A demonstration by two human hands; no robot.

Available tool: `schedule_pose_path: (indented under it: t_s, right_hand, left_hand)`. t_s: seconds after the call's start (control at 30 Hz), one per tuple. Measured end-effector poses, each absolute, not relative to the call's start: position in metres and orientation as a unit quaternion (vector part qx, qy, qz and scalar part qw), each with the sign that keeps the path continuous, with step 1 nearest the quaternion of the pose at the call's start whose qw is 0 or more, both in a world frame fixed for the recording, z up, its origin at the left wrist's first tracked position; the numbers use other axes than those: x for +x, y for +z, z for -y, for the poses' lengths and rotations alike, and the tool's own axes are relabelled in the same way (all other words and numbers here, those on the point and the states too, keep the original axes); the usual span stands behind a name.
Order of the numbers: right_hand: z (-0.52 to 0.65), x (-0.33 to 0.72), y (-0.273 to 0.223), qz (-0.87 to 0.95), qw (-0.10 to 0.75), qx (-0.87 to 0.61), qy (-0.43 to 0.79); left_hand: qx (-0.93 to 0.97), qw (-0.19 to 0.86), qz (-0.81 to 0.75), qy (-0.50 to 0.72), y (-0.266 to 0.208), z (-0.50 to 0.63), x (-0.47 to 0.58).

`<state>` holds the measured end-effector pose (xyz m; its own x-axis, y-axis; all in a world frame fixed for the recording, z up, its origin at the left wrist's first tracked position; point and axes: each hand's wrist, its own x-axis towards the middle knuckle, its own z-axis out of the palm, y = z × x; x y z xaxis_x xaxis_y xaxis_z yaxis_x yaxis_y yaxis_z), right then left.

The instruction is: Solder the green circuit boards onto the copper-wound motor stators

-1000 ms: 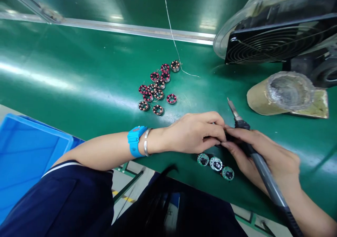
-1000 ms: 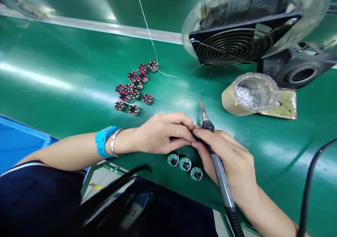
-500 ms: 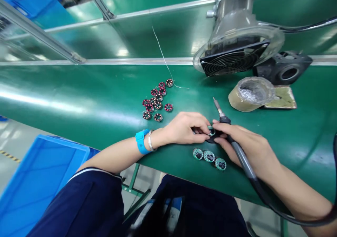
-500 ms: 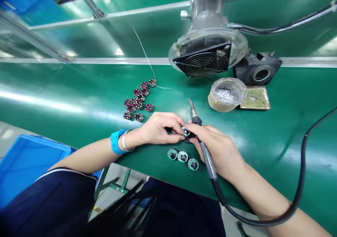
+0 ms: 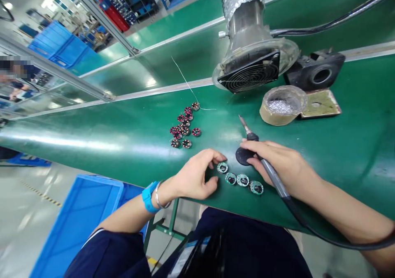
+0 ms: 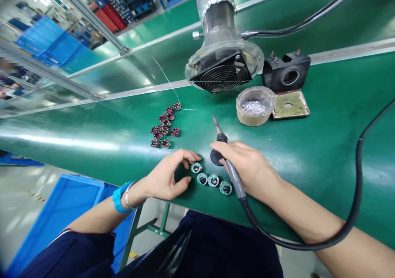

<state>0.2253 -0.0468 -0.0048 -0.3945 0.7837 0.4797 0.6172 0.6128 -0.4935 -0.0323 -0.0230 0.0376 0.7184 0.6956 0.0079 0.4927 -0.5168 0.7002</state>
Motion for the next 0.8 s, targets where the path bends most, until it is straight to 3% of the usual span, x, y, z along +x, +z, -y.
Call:
schedule_pose_path:
  t_s: [0.3,0.47,0.8]
  right_hand:
    - [0.049,0.22,0.008,0.737,0.466,-0.459,0.17]
    - [0.046,0.219,0.003,0.727,0.464,-0.49,0.124]
    - [0.043,0.222,0.002,0.72,0.467,-0.5,0.117]
  left_hand:
    - [0.889,0.191,-0.368,0.194,0.014,0.067,0.022]
    - [0.901,0.094,-0.373,0.2,0.002,0.069,0.031]
    - [0.94,0.05,-0.24,0.238,0.001,0.048,0.007]
